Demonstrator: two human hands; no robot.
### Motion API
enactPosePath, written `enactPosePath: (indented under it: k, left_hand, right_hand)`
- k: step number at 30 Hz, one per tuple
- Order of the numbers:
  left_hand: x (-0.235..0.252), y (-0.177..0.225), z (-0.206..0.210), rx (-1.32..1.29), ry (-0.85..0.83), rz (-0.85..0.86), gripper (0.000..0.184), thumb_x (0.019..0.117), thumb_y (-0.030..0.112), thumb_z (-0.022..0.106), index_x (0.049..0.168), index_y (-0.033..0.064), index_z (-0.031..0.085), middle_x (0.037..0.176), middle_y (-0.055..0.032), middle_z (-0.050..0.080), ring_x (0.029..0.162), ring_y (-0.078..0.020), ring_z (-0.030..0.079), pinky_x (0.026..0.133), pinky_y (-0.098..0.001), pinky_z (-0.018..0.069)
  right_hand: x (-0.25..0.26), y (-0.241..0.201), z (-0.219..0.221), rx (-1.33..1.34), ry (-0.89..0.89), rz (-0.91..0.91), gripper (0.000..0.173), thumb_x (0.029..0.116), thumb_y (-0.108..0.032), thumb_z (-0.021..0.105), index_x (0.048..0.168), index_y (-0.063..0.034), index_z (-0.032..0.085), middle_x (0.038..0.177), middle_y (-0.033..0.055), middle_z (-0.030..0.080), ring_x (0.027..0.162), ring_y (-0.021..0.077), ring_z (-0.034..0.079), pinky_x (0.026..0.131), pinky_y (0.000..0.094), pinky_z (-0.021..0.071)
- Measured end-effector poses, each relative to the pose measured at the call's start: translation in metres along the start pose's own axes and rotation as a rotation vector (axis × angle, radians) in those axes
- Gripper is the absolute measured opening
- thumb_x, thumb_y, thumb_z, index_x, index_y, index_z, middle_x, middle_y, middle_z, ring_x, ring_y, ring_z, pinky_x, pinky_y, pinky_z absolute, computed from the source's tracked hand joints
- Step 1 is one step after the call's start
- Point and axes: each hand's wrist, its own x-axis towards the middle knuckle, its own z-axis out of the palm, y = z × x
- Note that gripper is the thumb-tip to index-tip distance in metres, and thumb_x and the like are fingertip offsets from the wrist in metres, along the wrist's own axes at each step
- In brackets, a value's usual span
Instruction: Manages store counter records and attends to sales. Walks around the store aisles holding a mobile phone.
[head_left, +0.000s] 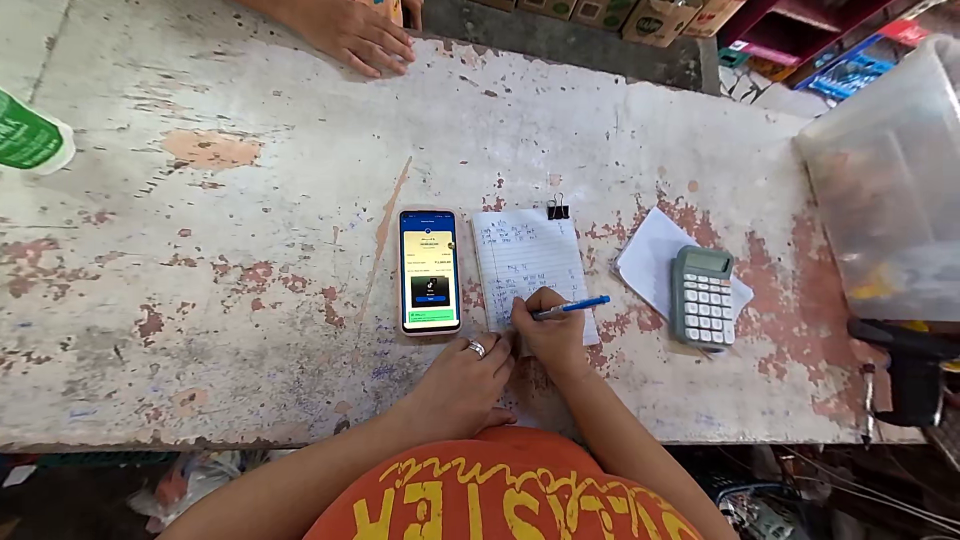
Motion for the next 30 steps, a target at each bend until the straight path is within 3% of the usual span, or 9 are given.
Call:
enactPosePath:
  k: [10, 19, 23, 26, 30]
  left_hand:
    - [0.002, 0.0, -0.002, 0.0, -0.028, -0.002, 0.078, 0.0903, 0.065, 0.056, 0.127, -0.0028, 0.065, 0.144, -0.0177, 0.059, 0.127, -0.0324, 0.062, 0.088, -0.0481, 0.0559]
    - [0.002, -0.002, 0.0, -0.019, -0.031, 0.005, 0.078, 0.0925, 0.066, 0.052, 0.134, 0.0016, 0.063, 0.148, -0.0135, 0.057, 0.127, -0.0323, 0.061, 0.089, -0.0486, 0.0545]
    - [0.002, -0.003, 0.001, -0.028, -0.029, 0.014, 0.075, 0.0929, 0.067, 0.051, 0.135, 0.0057, 0.063, 0.152, -0.0101, 0.053, 0.126, -0.0326, 0.06, 0.089, -0.0519, 0.0527]
    - [0.002, -0.003, -0.001, -0.041, -0.055, -0.005, 0.077, 0.0925, 0.067, 0.053, 0.141, 0.0074, 0.059, 0.156, -0.0084, 0.049, 0.129, -0.0324, 0.058, 0.093, -0.0572, 0.0471]
    - [0.003, -0.002, -0.002, -0.038, -0.079, -0.006, 0.077, 0.0936, 0.066, 0.051, 0.14, 0.0055, 0.059, 0.157, -0.0106, 0.047, 0.143, -0.0326, 0.046, 0.107, -0.0596, 0.0411]
  right_hand:
    - [0.001, -0.001, -0.001, -0.032, -0.006, -0.001, 0.029, 0.0882, 0.0, 0.068, 0.065, -0.0078, 0.053, 0.054, -0.0063, 0.048, 0.046, -0.0033, 0.043, 0.046, 0.0136, 0.0378]
    - [0.001, 0.003, 0.0, -0.028, 0.006, -0.062, 0.031, 0.0903, 0.0, 0.066, 0.064, -0.0076, 0.052, 0.054, -0.0059, 0.048, 0.047, -0.0031, 0.043, 0.046, 0.0134, 0.0379]
    - [0.006, -0.001, -0.013, 0.071, -0.031, 0.051, 0.026, 0.0924, -0.002, 0.064, 0.069, -0.009, 0.054, 0.057, -0.0081, 0.05, 0.049, -0.0031, 0.045, 0.048, 0.015, 0.041]
    - [0.007, 0.003, -0.021, 0.104, 0.045, 0.072, 0.024, 0.0916, -0.002, 0.067, 0.071, -0.0096, 0.057, 0.057, -0.0082, 0.055, 0.048, -0.0024, 0.05, 0.048, 0.0154, 0.0456]
    - [0.005, 0.004, -0.02, 0.022, 0.027, 0.021, 0.024, 0.0912, -0.002, 0.068, 0.07, -0.0068, 0.057, 0.056, -0.0076, 0.052, 0.048, -0.0045, 0.046, 0.048, 0.013, 0.0417]
